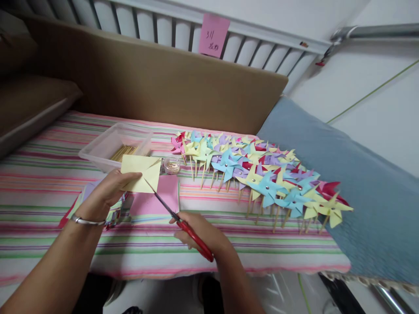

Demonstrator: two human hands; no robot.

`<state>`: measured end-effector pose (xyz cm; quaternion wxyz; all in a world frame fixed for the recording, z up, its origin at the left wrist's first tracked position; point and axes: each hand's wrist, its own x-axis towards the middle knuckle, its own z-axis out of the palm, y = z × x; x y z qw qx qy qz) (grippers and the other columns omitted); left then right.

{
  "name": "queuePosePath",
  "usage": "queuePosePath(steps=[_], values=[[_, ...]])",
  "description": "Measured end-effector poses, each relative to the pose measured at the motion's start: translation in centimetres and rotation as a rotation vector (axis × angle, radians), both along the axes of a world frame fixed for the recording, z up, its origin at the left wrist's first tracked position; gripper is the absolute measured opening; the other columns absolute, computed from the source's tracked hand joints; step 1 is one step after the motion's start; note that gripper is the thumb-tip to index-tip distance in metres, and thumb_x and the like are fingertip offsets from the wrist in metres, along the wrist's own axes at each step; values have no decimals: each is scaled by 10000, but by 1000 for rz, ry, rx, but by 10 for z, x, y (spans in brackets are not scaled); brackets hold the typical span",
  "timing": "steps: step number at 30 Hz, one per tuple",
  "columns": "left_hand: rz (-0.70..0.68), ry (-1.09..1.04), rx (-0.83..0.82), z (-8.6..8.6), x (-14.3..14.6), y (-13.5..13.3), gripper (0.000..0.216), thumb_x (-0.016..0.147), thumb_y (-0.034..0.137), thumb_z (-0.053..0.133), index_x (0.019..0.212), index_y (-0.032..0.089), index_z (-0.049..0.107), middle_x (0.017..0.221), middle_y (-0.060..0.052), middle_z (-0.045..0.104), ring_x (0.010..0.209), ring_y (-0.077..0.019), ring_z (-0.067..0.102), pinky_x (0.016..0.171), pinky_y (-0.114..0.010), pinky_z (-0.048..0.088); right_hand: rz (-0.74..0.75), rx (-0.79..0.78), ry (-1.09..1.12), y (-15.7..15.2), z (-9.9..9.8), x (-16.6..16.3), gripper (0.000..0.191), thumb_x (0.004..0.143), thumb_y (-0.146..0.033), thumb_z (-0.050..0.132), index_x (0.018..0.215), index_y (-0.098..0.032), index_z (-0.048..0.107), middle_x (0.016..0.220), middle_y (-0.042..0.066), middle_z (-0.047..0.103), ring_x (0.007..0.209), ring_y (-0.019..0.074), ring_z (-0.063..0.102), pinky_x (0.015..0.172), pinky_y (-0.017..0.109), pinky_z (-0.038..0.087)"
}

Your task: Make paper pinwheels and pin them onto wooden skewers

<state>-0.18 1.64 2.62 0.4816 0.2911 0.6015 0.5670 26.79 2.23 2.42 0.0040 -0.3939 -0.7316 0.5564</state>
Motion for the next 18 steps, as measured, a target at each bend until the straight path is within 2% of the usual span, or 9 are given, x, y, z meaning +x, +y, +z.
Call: queuePosePath(steps=[2, 4, 7, 9, 14, 18], values=[[-7, 7, -1, -3, -2, 0, 417, 542, 290, 760, 900, 89, 687, 772, -105, 718, 596, -222, 633, 447, -257, 436, -1, -40, 27, 4, 3, 15, 362, 806, -245, 545, 1166, -207, 547, 724, -8, 593, 599, 118, 552, 522, 214, 417], [-54, 14, 7, -6, -1, 0, 409, 545, 276, 762, 906, 96, 691, 823, -115, 726, 631, -224, 642, 489, -266, 459, -66, 26, 101, 9, 2, 24, 384, 798, -230, 556, 1180, -206, 528, 828, 23, 626, 695, 136, 580, 606, 246, 455], [-228, 10, -20, -10, 11, 0, 350, 568, 260, 753, 880, 111, 706, 827, -107, 733, 644, -214, 645, 561, -279, 484, -285, 200, 270, 15, -6, 21, 441, 786, -260, 587, 1215, -219, 489, 1013, 72, 616, 872, 182, 597, 745, 319, 477], [-380, -18, -65, -12, 23, 1, 334, 576, 257, 744, 878, 120, 713, 823, -97, 737, 658, -219, 652, 610, -299, 498, -411, 253, 384, 17, -12, 13, 487, 783, -288, 596, 1246, -234, 454, 1054, 81, 606, 917, 199, 601, 764, 342, 481], [-637, 53, -198, -18, 55, 2, 242, 588, 235, 716, 802, 120, 725, 729, -84, 732, 620, -223, 648, 579, -296, 477, -461, 228, 492, 17, -15, -5, 488, 738, -264, 636, 1196, -227, 472, 917, 24, 607, 803, 163, 604, 708, 298, 476], [-691, 28, -167, -24, 64, 1, 197, 627, 253, 715, 785, 137, 738, 736, -92, 735, 618, -224, 649, 579, -297, 477, -505, 175, 414, 15, -14, -11, 450, 697, -169, 583, 1138, -224, 512, 825, -13, 581, 703, 130, 577, 600, 239, 447]])
